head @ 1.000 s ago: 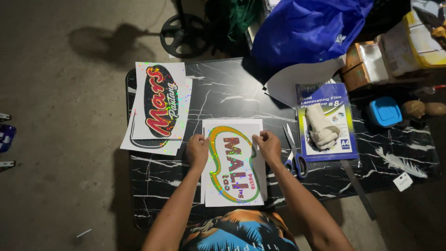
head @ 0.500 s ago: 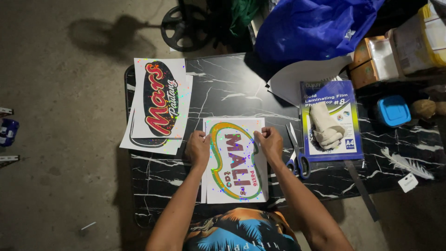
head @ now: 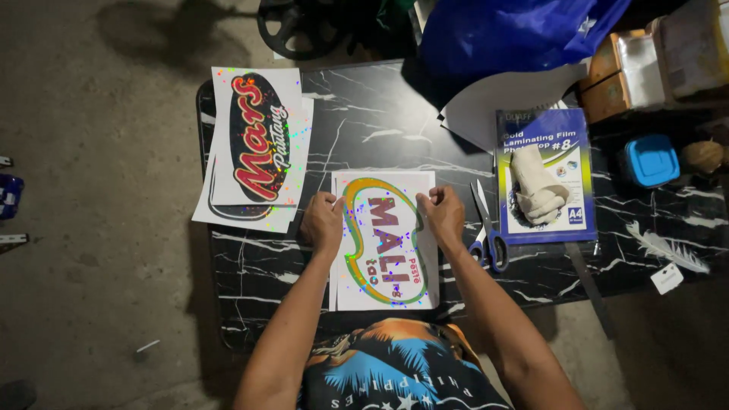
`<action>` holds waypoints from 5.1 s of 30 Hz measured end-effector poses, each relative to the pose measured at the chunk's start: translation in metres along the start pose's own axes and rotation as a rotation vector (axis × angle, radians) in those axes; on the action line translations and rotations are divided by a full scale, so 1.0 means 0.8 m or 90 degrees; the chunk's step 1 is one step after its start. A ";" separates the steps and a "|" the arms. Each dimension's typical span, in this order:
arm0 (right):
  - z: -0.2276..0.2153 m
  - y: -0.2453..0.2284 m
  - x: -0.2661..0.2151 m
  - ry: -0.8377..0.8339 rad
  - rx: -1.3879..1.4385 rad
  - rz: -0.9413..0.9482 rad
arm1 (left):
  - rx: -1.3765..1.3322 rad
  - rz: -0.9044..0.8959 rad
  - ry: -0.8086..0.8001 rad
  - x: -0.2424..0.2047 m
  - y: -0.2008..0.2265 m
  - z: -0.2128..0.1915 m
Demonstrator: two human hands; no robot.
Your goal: The person aligns a holographic sticker on a white sheet, places a clear laminating film over it, and smooths it with a white squeegee tool. They then flip the sheet and repeat the smoothing process on the other side.
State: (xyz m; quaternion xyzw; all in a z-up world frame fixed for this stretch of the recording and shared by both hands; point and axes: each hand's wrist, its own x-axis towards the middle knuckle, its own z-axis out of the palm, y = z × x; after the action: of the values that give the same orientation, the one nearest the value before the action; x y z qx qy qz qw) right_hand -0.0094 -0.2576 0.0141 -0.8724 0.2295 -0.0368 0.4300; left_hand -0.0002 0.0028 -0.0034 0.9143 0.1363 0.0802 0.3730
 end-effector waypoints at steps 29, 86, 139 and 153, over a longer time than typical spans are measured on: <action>0.002 0.001 0.000 0.013 -0.021 -0.021 | 0.013 -0.001 0.014 -0.001 0.007 -0.004; 0.008 -0.046 -0.005 -0.239 -0.527 -0.475 | 0.026 0.035 0.022 -0.002 0.030 -0.020; -0.038 0.040 -0.051 -0.161 -0.020 -0.056 | 0.000 -0.007 -0.144 -0.054 -0.048 0.001; -0.111 0.036 0.010 -0.080 -0.189 -0.025 | -0.275 -0.147 -0.260 0.017 0.019 -0.059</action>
State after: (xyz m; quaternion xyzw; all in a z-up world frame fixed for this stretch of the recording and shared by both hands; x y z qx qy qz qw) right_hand -0.0362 -0.3413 0.0468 -0.9312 0.1878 0.0439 0.3092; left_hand 0.0035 0.0279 0.0414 0.7898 0.1416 -0.1206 0.5845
